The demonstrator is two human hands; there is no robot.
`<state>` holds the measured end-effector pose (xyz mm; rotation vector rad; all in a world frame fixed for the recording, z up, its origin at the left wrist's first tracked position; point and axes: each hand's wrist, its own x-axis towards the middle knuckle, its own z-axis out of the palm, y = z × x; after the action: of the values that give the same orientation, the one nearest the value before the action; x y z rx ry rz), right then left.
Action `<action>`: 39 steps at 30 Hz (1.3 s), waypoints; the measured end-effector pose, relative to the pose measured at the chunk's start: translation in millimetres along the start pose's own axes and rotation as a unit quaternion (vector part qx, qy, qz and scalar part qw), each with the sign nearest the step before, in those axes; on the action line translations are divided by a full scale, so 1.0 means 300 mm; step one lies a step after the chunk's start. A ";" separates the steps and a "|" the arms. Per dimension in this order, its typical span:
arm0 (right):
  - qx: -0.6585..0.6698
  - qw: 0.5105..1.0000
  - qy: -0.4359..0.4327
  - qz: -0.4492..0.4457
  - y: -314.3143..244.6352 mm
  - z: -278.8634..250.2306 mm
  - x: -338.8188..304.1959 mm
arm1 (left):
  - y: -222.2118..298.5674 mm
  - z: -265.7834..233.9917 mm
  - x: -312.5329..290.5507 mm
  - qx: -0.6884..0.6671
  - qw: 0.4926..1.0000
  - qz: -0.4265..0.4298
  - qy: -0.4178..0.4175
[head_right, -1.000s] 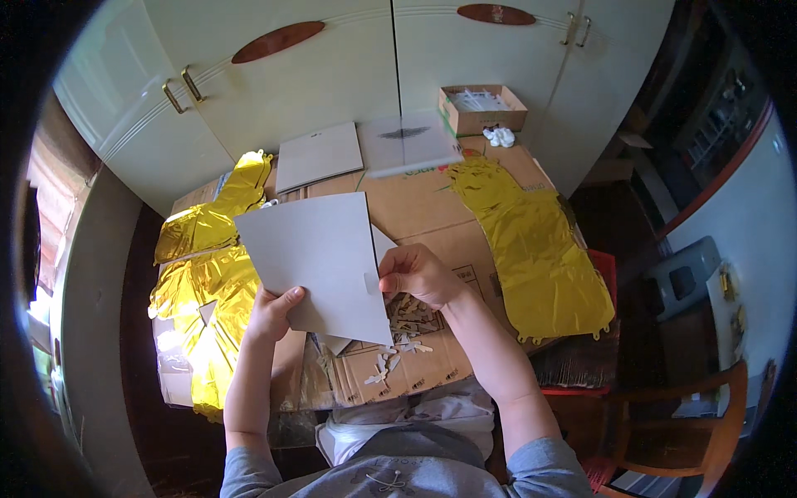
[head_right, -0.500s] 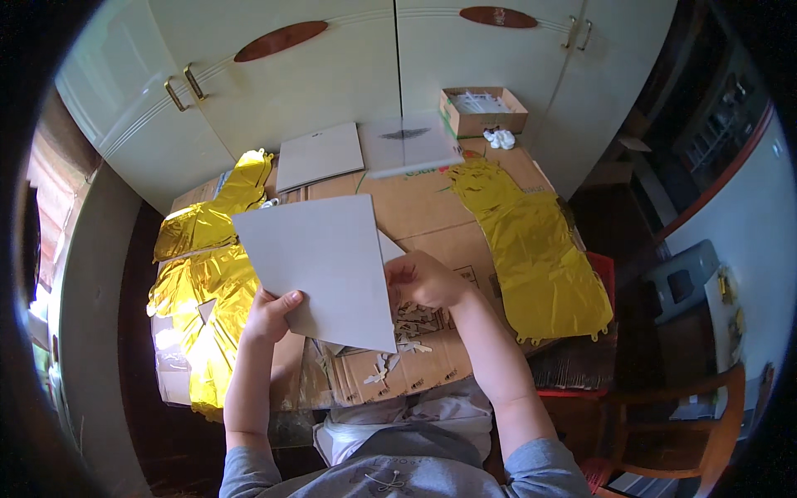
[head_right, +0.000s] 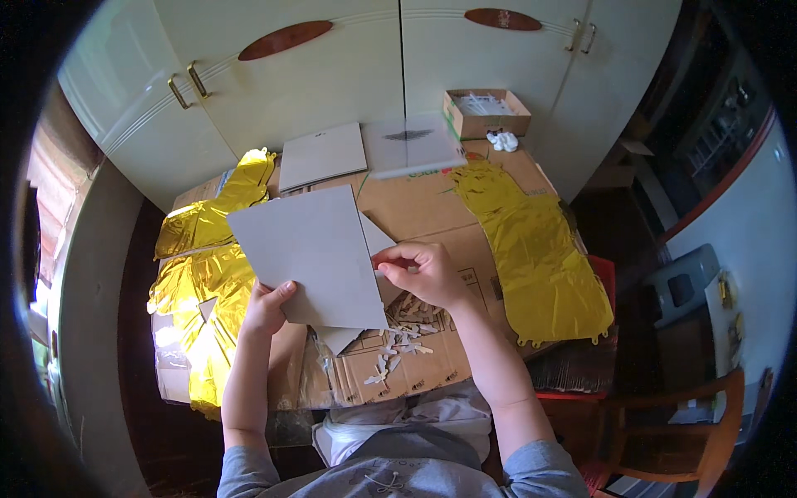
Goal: Assemble cardboard signage and small components on a table.
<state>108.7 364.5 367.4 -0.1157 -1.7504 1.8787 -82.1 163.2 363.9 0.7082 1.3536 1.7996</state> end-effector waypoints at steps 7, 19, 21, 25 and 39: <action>-0.120 0.991 0.034 -0.055 -0.003 0.009 0.000 | -0.007 0.009 -0.004 0.016 1.000 -0.006 0.012; -0.335 0.902 0.076 -0.261 0.002 0.017 0.013 | 0.006 0.027 -0.007 0.014 0.997 -0.064 0.051; -0.372 0.877 0.077 -0.293 0.003 0.018 0.015 | 0.012 0.024 -0.008 0.013 0.996 -0.069 0.048; -0.403 0.847 0.082 -0.337 0.013 0.018 0.024 | 0.020 0.010 -0.006 0.001 0.995 -0.085 0.043; -0.369 0.915 -0.057 -0.151 0.007 -0.003 0.012 | -0.003 -0.040 0.023 -0.052 0.992 0.071 0.095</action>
<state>105.2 366.9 366.5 -0.0124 -2.3225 0.9509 -95.3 162.5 359.4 0.6010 1.3476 2.0796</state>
